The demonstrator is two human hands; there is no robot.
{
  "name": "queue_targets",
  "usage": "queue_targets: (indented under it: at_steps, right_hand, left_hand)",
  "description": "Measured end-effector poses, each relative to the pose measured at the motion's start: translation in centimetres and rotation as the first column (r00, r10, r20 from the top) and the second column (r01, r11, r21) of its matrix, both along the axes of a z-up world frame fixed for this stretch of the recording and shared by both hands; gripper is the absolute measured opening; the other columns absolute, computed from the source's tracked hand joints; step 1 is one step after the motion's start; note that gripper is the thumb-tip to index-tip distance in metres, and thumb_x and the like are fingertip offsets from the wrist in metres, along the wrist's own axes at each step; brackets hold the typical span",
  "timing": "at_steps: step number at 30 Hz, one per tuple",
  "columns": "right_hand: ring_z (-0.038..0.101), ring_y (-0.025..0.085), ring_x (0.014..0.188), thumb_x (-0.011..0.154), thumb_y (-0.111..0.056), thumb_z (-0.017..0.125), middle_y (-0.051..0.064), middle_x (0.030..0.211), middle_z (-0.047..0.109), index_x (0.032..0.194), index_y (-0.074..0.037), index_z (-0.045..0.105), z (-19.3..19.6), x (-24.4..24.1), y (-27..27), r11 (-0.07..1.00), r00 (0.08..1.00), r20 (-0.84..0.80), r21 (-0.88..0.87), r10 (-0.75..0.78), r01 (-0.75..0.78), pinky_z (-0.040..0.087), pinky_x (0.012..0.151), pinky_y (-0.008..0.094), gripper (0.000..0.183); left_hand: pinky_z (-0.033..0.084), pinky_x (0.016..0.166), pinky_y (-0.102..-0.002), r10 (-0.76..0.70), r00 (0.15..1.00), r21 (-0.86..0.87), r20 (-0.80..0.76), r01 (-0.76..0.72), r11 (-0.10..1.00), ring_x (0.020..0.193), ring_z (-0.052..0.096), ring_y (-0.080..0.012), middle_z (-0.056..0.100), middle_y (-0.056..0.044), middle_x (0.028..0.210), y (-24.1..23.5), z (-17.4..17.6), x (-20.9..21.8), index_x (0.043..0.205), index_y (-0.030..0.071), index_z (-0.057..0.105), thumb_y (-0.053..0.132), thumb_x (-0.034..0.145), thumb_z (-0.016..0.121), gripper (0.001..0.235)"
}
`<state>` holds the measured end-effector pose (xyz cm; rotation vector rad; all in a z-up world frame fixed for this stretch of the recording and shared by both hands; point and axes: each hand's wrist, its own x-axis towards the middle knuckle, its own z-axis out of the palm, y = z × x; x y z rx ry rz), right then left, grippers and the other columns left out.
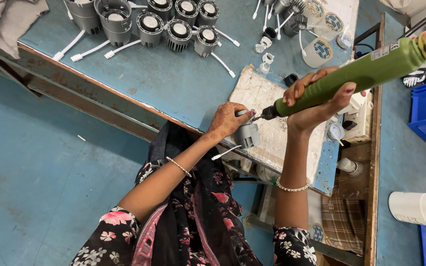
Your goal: The person assembles LED light fixtures by inserting LED modules into gray housings, securing them with screws using a green electric screwdriver, and placing completed units on the table. The process is repeated for multiple units.
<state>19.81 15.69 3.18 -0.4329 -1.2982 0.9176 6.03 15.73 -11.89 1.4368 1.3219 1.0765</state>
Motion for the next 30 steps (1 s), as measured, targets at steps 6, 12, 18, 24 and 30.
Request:
queue_targets:
  at_steps: [6,12,18,24,30]
  right_hand:
    - [0.042,0.018,0.049,0.100,-0.072,0.050,0.008,0.067,0.041,0.103,-0.006,0.041,-0.7,-0.2,-0.3,0.999,0.998,-0.038,-0.007,-0.054,0.054,0.038,0.043,0.031,0.066]
    - [0.043,0.018,0.051,0.099,-0.070,0.056,0.008,0.069,0.042,0.109,-0.008,0.041,-1.6,-0.6,-0.2,0.991,0.991,-0.022,0.030,-0.128,0.129,0.039,0.045,0.031,0.065]
    - [0.041,0.016,0.049,0.097,-0.072,0.053,0.007,0.068,0.041,0.110,-0.009,0.041,-0.9,-0.6,-0.3,1.000,1.000,-0.022,-0.028,0.010,-0.011,0.038,0.043,0.029,0.066]
    - [0.041,0.016,0.049,0.098,-0.073,0.053,0.007,0.067,0.041,0.108,-0.008,0.042,-0.8,-0.9,-0.6,0.998,0.998,-0.010,-0.029,-0.054,0.054,0.039,0.044,0.029,0.067]
    - [0.042,0.017,0.051,0.099,-0.072,0.054,0.007,0.070,0.042,0.109,-0.007,0.042,-1.1,-0.7,-0.7,0.998,0.998,-0.019,-0.021,-0.060,0.060,0.039,0.045,0.030,0.066]
  left_hand:
    - [0.057,0.074,-0.037,0.011,1.000,0.012,0.005,-0.011,1.000,0.076,0.073,-0.0213,0.077,-0.009,0.085,-0.1,0.0,0.0,0.095,0.012,0.082,0.049,0.085,0.073,0.039]
    - [0.056,0.074,-0.037,0.019,1.000,0.044,0.009,-0.019,0.999,0.074,0.072,-0.0215,0.076,-0.010,0.082,-0.2,0.2,0.0,0.093,0.011,0.082,0.047,0.086,0.074,0.037]
    - [0.055,0.070,-0.037,0.012,1.000,0.037,0.000,-0.012,0.999,0.071,0.071,-0.0206,0.075,-0.008,0.079,-0.5,0.6,-0.1,0.092,0.011,0.082,0.045,0.087,0.073,0.036]
    - [0.055,0.071,-0.036,0.001,1.000,-0.002,-0.006,-0.001,1.000,0.070,0.071,-0.0186,0.076,-0.008,0.079,-0.5,0.9,-0.1,0.092,0.011,0.082,0.045,0.088,0.072,0.035]
    - [0.056,0.072,-0.035,0.007,1.000,0.013,0.011,-0.007,1.000,0.072,0.072,-0.0184,0.077,-0.008,0.080,-0.5,0.7,-0.1,0.091,0.010,0.081,0.045,0.087,0.072,0.036]
